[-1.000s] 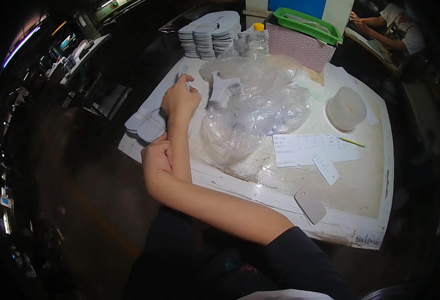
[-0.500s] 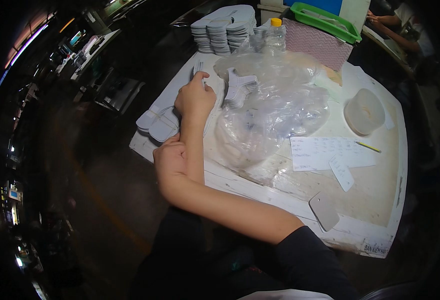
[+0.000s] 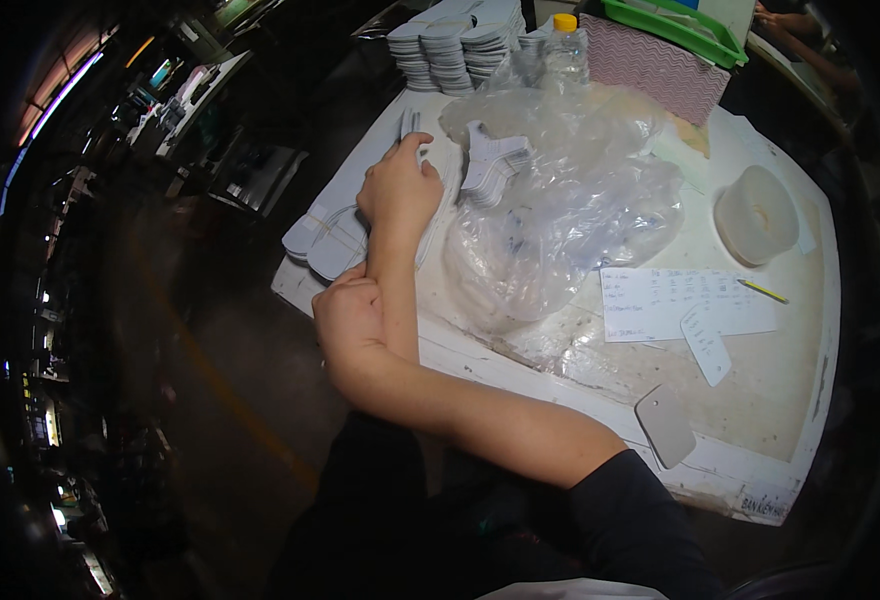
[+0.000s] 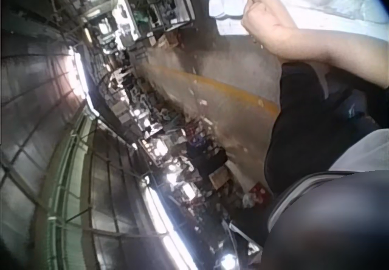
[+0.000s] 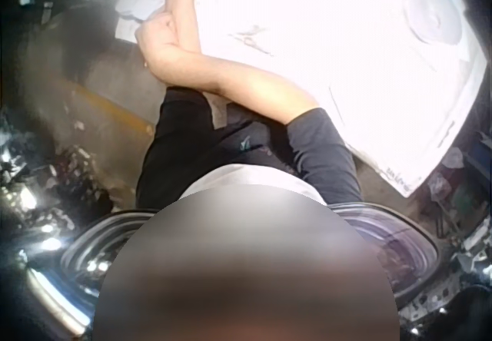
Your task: The person places white plastic parts into a clear plastic bag, ties the bag shut, and places it into a red crate. They then move to another table, pick up a stack of similar parts, and write on a piece of paper with a pen.
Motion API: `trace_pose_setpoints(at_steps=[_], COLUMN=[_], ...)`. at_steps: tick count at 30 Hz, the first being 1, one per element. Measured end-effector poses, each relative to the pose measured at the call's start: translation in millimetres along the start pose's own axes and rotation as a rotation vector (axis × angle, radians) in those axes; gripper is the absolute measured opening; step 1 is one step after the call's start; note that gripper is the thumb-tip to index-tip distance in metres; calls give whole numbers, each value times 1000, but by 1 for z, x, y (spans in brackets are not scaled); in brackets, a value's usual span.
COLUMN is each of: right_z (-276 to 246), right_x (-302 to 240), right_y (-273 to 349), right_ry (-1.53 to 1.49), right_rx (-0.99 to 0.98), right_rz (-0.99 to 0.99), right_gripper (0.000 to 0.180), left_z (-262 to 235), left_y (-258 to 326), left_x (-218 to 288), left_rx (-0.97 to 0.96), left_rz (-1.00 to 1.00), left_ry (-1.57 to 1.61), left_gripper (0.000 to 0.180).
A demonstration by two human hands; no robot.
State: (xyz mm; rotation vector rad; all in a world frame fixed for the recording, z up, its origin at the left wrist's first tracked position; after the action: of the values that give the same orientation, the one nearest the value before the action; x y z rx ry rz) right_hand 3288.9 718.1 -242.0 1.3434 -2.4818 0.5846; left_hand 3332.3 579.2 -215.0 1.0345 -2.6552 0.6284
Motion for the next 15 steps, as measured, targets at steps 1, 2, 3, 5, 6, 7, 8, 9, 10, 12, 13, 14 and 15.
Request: trace_pose_setpoints(at_steps=[1, 2, 3, 5, 6, 7, 8, 9, 10, 12, 13, 14, 15], right_z=[0, 0, 0, 0, 0, 0, 0, -2, -3, -5, -8, -10, -14], right_x=[0, 1, 1, 1, 2, 2, 3, 4, 6, 14, 20, 27, 35], right_y=[0, 0, 0, 0, 0, 0, -1, -1, -1, 1, 2, 3, 4], right_ry=[-14, -27, -39, -76, -80, -91, -87, -83, -81, -78, -131, -182, -248], right_rx=[-9, -19, -34, -34, -39, -37, -37, -41, -24, 0, 10, 20, -4], right_rz=[-1, -1, -11, 13, 16, 27, 35, 31, 18, -30, -32, -36, -77], right_gripper=[54, 56, 57, 56, 55, 54, 54, 53, 52, 51, 48, 46, 43], left_z=[0, 0, 1, 1, 2, 2, 2, 2, 2, 1, 0, 0, 0], left_y=[0, 0, 0, 0, 0, 0, 0, 0, 0, 0, 0, 0, 0], left_x=[0, 0, 0, -1, -1, -2, -1, -1, -1, 0, 0, -1, -1], left_rx=[-5, -9, -6, 3, 12, 10, 7, 10, 5, 3, 6, 9, 14], left_rz=[-3, -6, -2, 9, 18, 17, 16, 18, 16, 20, 25, 31, 37], left_ry=[1, 2, 0, 2, 0, -4, -9, -18, -10, -8, -3, -1, 3], left_gripper=[36, 36, 36, 35, 35, 35, 35, 35, 35, 36, 36, 36, 37])
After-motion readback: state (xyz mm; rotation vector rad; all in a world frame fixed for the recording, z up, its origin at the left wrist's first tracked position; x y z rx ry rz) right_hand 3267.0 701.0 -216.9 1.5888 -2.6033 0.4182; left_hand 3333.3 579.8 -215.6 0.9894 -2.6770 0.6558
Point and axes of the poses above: each hand's wrist, its own y-axis away from the middle knuckle, its own z-axis out of the palm, x = y × z, the point moved 1 cm from there along -y, towards the middle knuckle, and after that the axes turned 5 degrees about z, right-handed, at the moved point
